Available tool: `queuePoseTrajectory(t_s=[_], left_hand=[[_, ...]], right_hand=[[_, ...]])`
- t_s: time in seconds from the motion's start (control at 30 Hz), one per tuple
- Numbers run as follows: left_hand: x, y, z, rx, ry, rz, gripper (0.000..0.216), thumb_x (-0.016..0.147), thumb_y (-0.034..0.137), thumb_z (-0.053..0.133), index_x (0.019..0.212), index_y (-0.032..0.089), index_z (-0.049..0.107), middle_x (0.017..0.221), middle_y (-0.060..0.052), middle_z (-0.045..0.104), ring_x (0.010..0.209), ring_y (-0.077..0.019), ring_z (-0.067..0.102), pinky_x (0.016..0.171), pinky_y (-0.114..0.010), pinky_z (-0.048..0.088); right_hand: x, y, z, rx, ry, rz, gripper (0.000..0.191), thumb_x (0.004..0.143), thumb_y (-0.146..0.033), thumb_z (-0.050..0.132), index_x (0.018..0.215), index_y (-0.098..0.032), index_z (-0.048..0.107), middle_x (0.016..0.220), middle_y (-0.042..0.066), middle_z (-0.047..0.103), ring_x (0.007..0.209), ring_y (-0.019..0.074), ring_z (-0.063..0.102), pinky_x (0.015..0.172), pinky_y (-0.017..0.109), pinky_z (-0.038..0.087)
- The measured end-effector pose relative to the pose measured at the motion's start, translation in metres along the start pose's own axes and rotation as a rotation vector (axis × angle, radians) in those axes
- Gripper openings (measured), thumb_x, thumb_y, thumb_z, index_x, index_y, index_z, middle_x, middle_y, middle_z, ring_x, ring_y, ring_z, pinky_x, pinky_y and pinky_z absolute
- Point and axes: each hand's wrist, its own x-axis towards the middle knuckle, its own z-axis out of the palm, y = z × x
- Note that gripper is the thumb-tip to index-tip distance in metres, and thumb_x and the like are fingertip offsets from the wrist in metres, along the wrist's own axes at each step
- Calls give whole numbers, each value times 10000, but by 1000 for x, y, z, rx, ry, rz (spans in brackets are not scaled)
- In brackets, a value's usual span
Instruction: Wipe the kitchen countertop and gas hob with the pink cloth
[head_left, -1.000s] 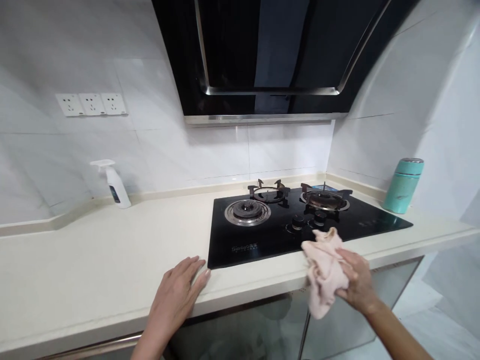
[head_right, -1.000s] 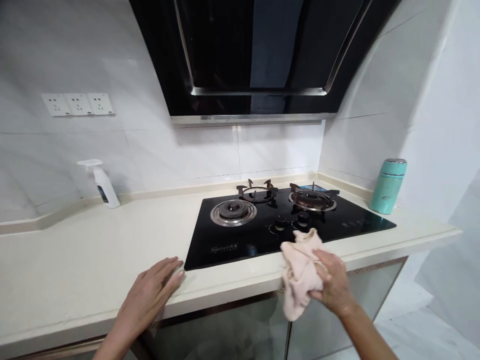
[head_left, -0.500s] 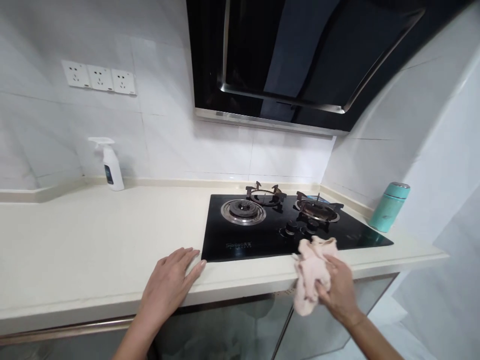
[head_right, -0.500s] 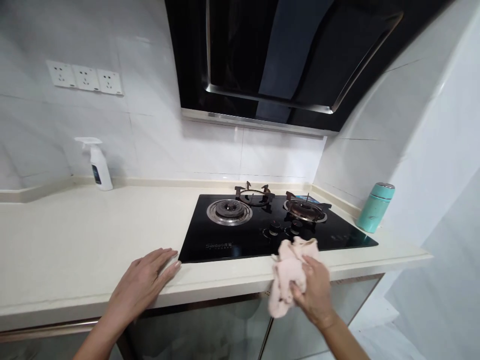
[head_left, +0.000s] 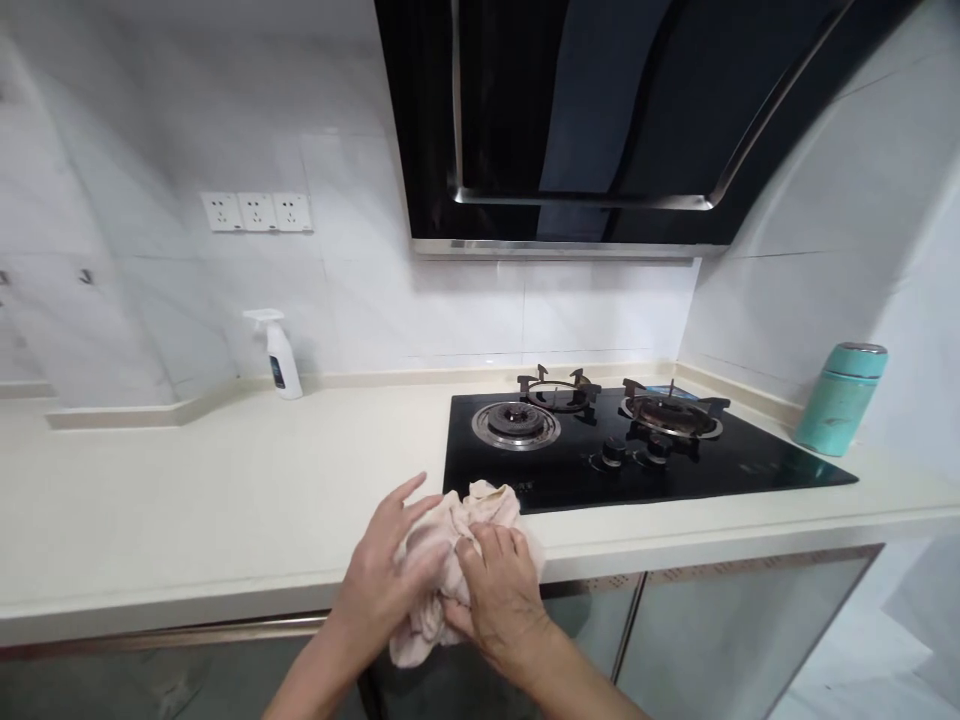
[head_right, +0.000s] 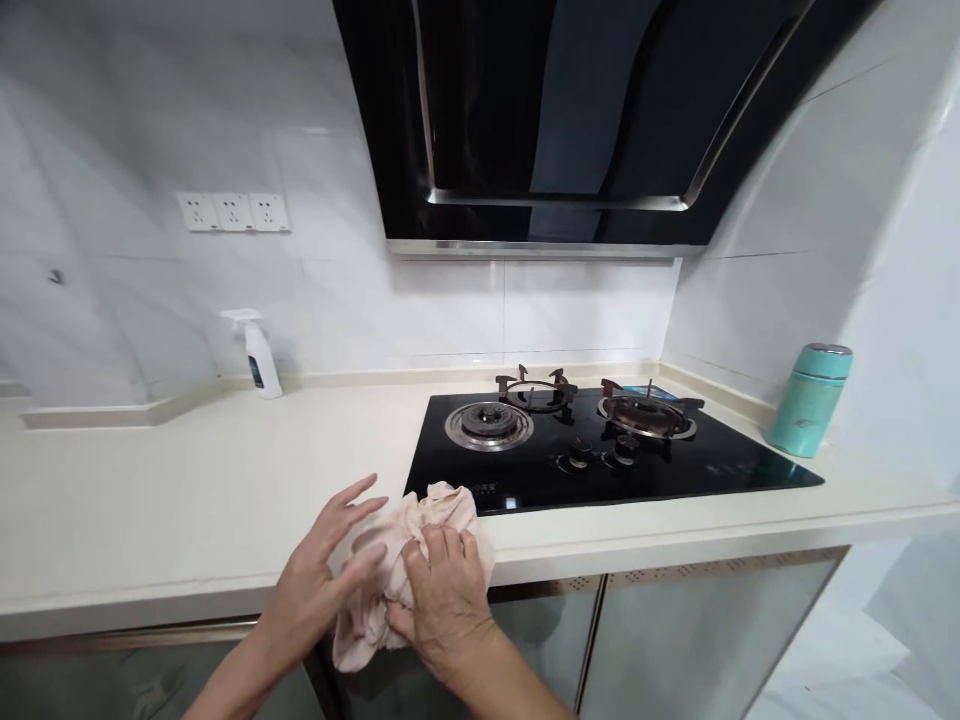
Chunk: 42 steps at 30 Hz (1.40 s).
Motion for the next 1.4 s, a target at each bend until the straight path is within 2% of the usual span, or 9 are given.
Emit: queuePoseTrajectory(t_s=[0.17,0.33,0.47,0.57,0.63,0.9,1.0,1.2,1.4], left_hand=[[-7,29,36,174,-323,301,1094,715,864,711,1611,297,444,1693,-179,392,1524,-430,408,1196,-600,428],[-1,18,59,432,-493,300,1329,514,914,769,1631,294,401,1675,-218,408,1513,-513,381,1177,-723,344],[1,15,47,550,-518,268,1237,640,582,961,1658,349,299,1700,-173,385,1513,-431,419,1173,-643,385],[2,20,48,581,-519,240,1109,661,531,967,1599,327,410,1673,-169,426,1484,-431,449,1158,-630,401],[4,28,60,605,-483,224,1017,687,524,950,1555,308,465,1666,-168,428,1488,-444,428,1164,-650,379],[25,100,148,532,-359,383,703,822,477,815,1422,198,580,1558,-175,527,1296,-397,539,1015,-528,460],[30,113,160,505,-302,421,654,841,479,801,1389,190,592,1560,-156,522,1218,-355,563,969,-488,461],[14,77,120,494,-297,388,477,875,530,771,1223,233,638,1305,-70,689,1060,-284,604,850,-424,446],[-33,-11,20,596,-89,267,524,886,697,649,1133,238,704,1261,-106,745,1035,-296,650,872,-455,442]], right_hand=[[9,13,-7,135,-277,0,556,916,-407,664,1431,-213,588,1373,155,663,1192,334,614,1032,503,502],[11,44,-47,320,-408,-141,920,833,-417,763,1636,-198,369,1657,166,433,1492,339,437,1223,518,398],[6,108,-85,248,-326,-75,629,926,-435,706,1520,-314,541,1656,105,452,1542,311,391,1267,575,321],[5,159,-92,74,-209,66,489,1024,-513,541,1433,-262,632,1612,129,509,1550,323,386,1266,605,311],[3,180,-84,-14,-240,138,539,1046,-573,447,1406,-231,657,1591,141,534,1553,336,382,1266,621,307],[-9,194,-72,229,-390,365,725,1053,-650,181,1449,-237,628,1567,101,568,1533,263,430,1313,564,257],[-11,202,-78,346,-423,439,763,1040,-672,150,1468,-240,610,1562,88,572,1532,246,431,1323,539,246],[-17,209,-74,276,-429,356,745,1013,-707,203,1452,-277,624,1604,61,524,1547,262,406,1324,569,223],[-20,206,-73,230,-419,319,706,997,-715,281,1426,-300,656,1590,42,543,1548,287,401,1325,550,254]])
